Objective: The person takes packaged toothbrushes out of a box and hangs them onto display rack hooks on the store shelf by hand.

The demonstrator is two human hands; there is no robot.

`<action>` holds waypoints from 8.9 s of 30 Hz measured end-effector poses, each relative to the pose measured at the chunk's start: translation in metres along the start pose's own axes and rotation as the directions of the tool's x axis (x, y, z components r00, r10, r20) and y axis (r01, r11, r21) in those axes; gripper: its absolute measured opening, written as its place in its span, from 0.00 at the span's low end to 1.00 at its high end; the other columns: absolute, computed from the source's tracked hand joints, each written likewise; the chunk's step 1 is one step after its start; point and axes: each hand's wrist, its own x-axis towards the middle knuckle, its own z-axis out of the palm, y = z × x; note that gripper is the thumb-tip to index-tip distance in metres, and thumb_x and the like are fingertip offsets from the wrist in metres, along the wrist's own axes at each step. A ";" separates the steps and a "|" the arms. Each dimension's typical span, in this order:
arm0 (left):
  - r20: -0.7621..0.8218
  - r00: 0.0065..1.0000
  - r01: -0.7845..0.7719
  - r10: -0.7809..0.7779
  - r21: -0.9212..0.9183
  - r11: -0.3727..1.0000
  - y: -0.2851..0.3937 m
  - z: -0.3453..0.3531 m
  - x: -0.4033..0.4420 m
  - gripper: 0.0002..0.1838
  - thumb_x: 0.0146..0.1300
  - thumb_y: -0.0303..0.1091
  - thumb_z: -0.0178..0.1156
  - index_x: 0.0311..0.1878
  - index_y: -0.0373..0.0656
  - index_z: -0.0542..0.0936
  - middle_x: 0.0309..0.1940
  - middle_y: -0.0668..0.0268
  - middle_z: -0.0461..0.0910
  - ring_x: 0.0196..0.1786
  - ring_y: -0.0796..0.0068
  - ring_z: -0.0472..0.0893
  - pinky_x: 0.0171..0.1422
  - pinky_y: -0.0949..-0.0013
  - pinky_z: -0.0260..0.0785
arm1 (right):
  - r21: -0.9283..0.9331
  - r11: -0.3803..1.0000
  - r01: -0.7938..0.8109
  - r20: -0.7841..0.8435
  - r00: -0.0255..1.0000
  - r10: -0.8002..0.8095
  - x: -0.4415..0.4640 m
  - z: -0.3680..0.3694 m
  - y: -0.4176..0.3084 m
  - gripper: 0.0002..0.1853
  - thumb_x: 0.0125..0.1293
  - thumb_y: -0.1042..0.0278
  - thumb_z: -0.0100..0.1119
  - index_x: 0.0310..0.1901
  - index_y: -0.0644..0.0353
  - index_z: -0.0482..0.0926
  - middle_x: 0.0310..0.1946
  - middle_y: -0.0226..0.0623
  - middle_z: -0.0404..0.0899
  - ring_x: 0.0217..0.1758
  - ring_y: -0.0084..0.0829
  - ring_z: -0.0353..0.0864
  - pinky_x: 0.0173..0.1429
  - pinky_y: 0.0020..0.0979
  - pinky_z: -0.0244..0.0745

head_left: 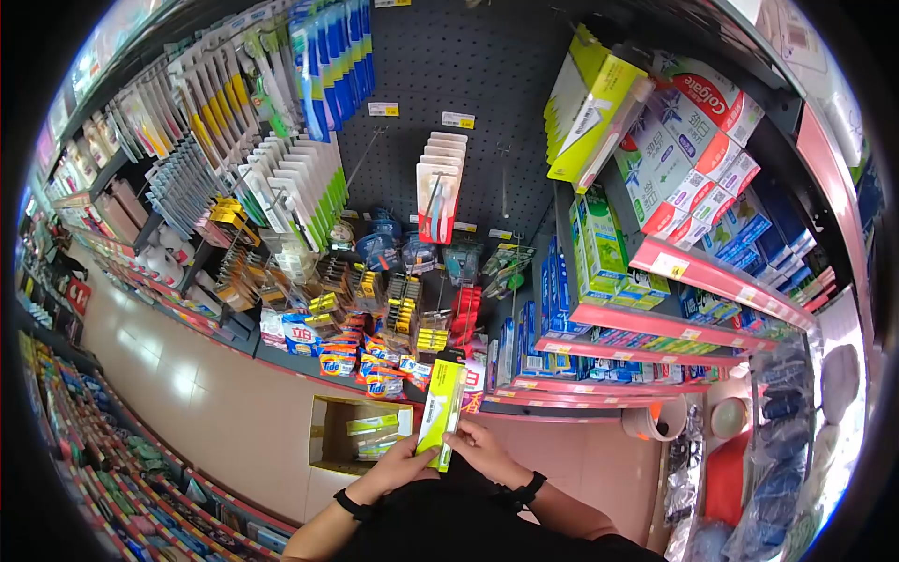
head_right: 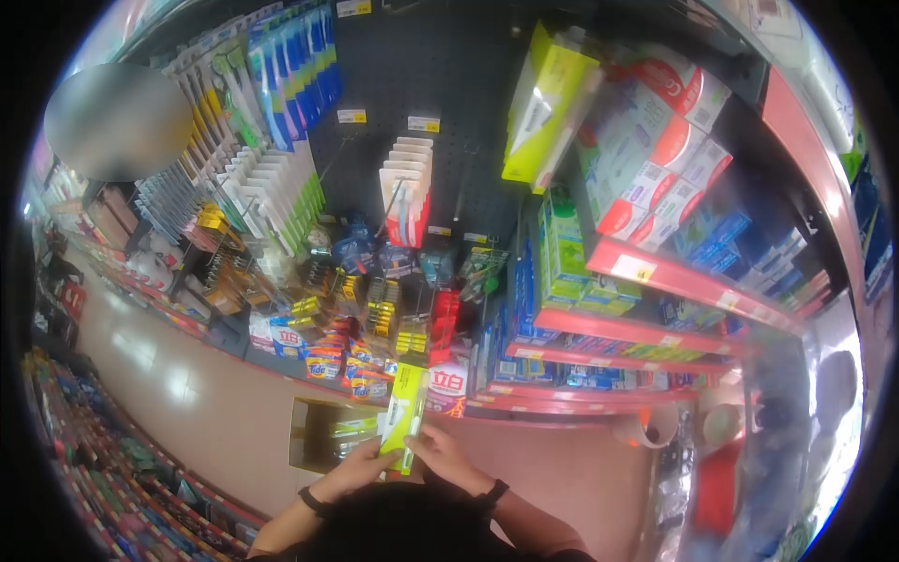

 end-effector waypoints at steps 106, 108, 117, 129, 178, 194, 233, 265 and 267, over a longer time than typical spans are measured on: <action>-0.294 0.945 0.325 -0.142 0.818 0.474 -0.258 -0.152 0.021 0.19 0.69 0.47 0.54 0.50 0.46 0.85 0.53 0.57 0.82 0.57 0.58 0.82 0.68 0.46 0.65 | -0.629 0.692 -0.354 0.144 0.822 0.551 0.137 0.108 0.296 0.16 0.71 0.62 0.58 0.52 0.64 0.81 0.36 0.33 0.81 0.38 0.23 0.79 0.42 0.25 0.73; -0.272 0.931 0.360 -0.244 0.802 0.477 -0.255 -0.168 0.044 0.18 0.68 0.45 0.55 0.49 0.46 0.85 0.51 0.57 0.84 0.55 0.58 0.83 0.63 0.47 0.69 | -0.753 0.577 -0.316 0.105 0.808 0.580 0.151 0.111 0.320 0.22 0.72 0.54 0.47 0.55 0.61 0.80 0.52 0.50 0.83 0.57 0.48 0.81 0.60 0.40 0.73; -0.227 0.875 0.398 -0.428 0.842 0.365 -0.300 -0.205 0.107 0.16 0.65 0.36 0.54 0.47 0.43 0.87 0.48 0.56 0.86 0.52 0.58 0.86 0.52 0.55 0.79 | -0.011 0.494 -0.869 0.029 0.494 0.869 0.165 0.114 0.431 0.22 0.74 0.62 0.45 0.68 0.52 0.68 0.62 0.37 0.73 0.62 0.35 0.73 0.64 0.43 0.71; -0.265 0.855 0.358 -0.445 0.924 0.137 -0.296 -0.218 0.108 0.19 0.64 0.37 0.58 0.57 0.45 0.84 0.65 0.58 0.76 0.69 0.55 0.73 0.68 0.37 0.62 | 0.451 0.502 -0.737 -0.178 0.477 0.861 0.178 0.138 0.395 0.23 0.70 0.71 0.50 0.66 0.62 0.67 0.61 0.42 0.71 0.62 0.41 0.71 0.70 0.43 0.67; -0.140 0.890 -0.456 0.435 -0.234 0.859 0.028 -0.158 -0.083 0.21 0.67 0.27 0.64 0.62 0.36 0.74 0.45 0.68 0.82 0.44 0.82 0.82 0.48 0.76 0.76 | 0.098 0.995 -0.008 0.088 0.996 -0.001 0.035 0.145 -0.054 0.16 0.72 0.72 0.56 0.59 0.63 0.74 0.52 0.32 0.81 0.53 0.22 0.79 0.59 0.27 0.73; -0.104 0.851 -0.521 0.515 -0.043 0.852 0.054 -0.109 -0.030 0.10 0.72 0.28 0.58 0.52 0.35 0.81 0.38 0.72 0.82 0.39 0.88 0.78 0.43 0.78 0.72 | -0.050 0.983 0.177 -0.092 0.979 -0.181 0.046 0.120 -0.082 0.14 0.73 0.73 0.57 0.58 0.61 0.70 0.44 0.31 0.81 0.41 0.18 0.78 0.46 0.24 0.74; -0.031 0.817 -0.576 0.576 0.023 0.817 0.170 -0.007 0.130 0.12 0.71 0.33 0.58 0.51 0.37 0.80 0.30 0.71 0.77 0.30 0.85 0.75 0.32 0.76 0.72 | -0.187 0.897 0.399 -0.282 0.853 -0.439 0.101 -0.053 -0.150 0.12 0.75 0.68 0.56 0.55 0.61 0.73 0.41 0.29 0.80 0.39 0.16 0.76 0.42 0.22 0.71; -0.072 0.972 -0.198 0.225 0.266 0.943 -0.017 -0.063 0.190 0.10 0.63 0.33 0.61 0.43 0.39 0.81 0.34 0.61 0.83 0.38 0.70 0.82 0.45 0.66 0.73 | -0.215 0.961 0.175 -0.388 0.888 -0.248 0.212 -0.084 0.023 0.13 0.72 0.67 0.58 0.54 0.61 0.77 0.40 0.30 0.81 0.40 0.22 0.80 0.42 0.24 0.74; -0.079 0.913 -0.316 0.401 0.486 0.815 -0.072 -0.082 0.178 0.09 0.61 0.35 0.61 0.40 0.43 0.83 0.32 0.59 0.84 0.38 0.66 0.83 0.46 0.63 0.74 | -0.265 0.964 0.022 -0.277 0.956 -0.098 0.183 -0.051 0.045 0.11 0.72 0.69 0.57 0.53 0.61 0.77 0.40 0.30 0.82 0.39 0.21 0.80 0.42 0.24 0.74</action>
